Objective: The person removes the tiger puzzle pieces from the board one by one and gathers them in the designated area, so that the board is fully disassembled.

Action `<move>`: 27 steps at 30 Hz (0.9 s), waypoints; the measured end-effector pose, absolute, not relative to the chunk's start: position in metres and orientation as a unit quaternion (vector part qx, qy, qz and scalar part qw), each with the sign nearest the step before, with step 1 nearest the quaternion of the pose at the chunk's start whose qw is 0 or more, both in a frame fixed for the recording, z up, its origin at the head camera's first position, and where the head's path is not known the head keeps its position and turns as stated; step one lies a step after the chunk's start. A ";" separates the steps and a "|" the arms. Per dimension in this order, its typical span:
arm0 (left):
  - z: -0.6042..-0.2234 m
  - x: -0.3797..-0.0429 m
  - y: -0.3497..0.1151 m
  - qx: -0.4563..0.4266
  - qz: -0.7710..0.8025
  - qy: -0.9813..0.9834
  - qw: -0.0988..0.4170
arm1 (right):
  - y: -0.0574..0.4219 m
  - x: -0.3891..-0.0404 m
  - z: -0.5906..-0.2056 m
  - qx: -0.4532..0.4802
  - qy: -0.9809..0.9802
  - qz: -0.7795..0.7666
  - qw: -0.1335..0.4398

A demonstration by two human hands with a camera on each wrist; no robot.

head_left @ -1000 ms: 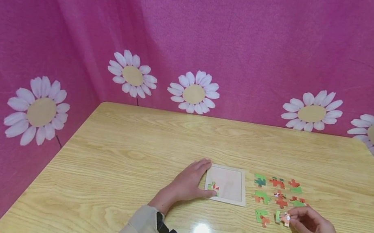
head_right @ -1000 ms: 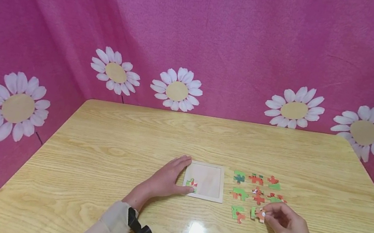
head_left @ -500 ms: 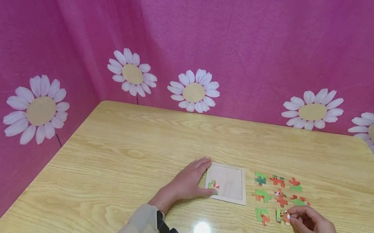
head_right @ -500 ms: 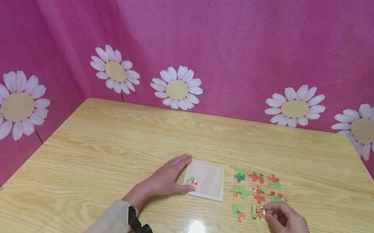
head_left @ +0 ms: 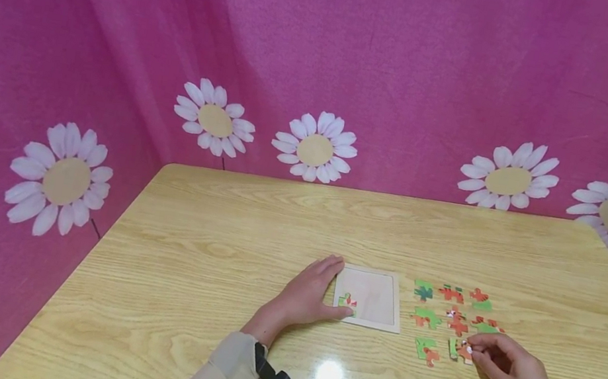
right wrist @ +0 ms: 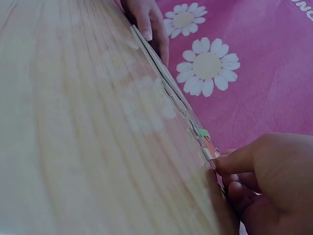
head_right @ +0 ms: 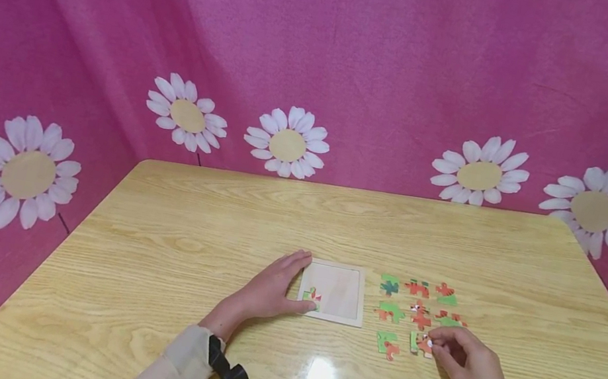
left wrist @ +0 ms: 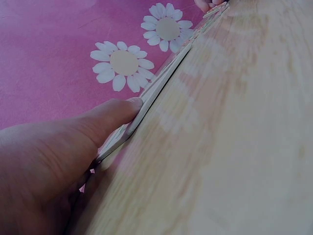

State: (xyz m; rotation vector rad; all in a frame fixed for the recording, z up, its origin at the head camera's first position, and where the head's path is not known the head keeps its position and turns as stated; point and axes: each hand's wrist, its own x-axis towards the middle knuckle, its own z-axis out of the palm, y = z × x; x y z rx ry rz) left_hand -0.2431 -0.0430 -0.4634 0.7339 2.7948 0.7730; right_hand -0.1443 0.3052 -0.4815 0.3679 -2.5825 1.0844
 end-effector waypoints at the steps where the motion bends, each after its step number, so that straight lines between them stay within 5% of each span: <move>1: -0.463 -0.243 -0.043 0.245 0.257 0.932 0.075 | 0.305 -0.144 -0.481 0.129 -0.903 0.379 0.158; 27: -0.466 -0.245 -0.042 0.243 0.255 0.934 0.067 | 0.248 -0.167 -0.469 0.176 -0.879 0.411 0.164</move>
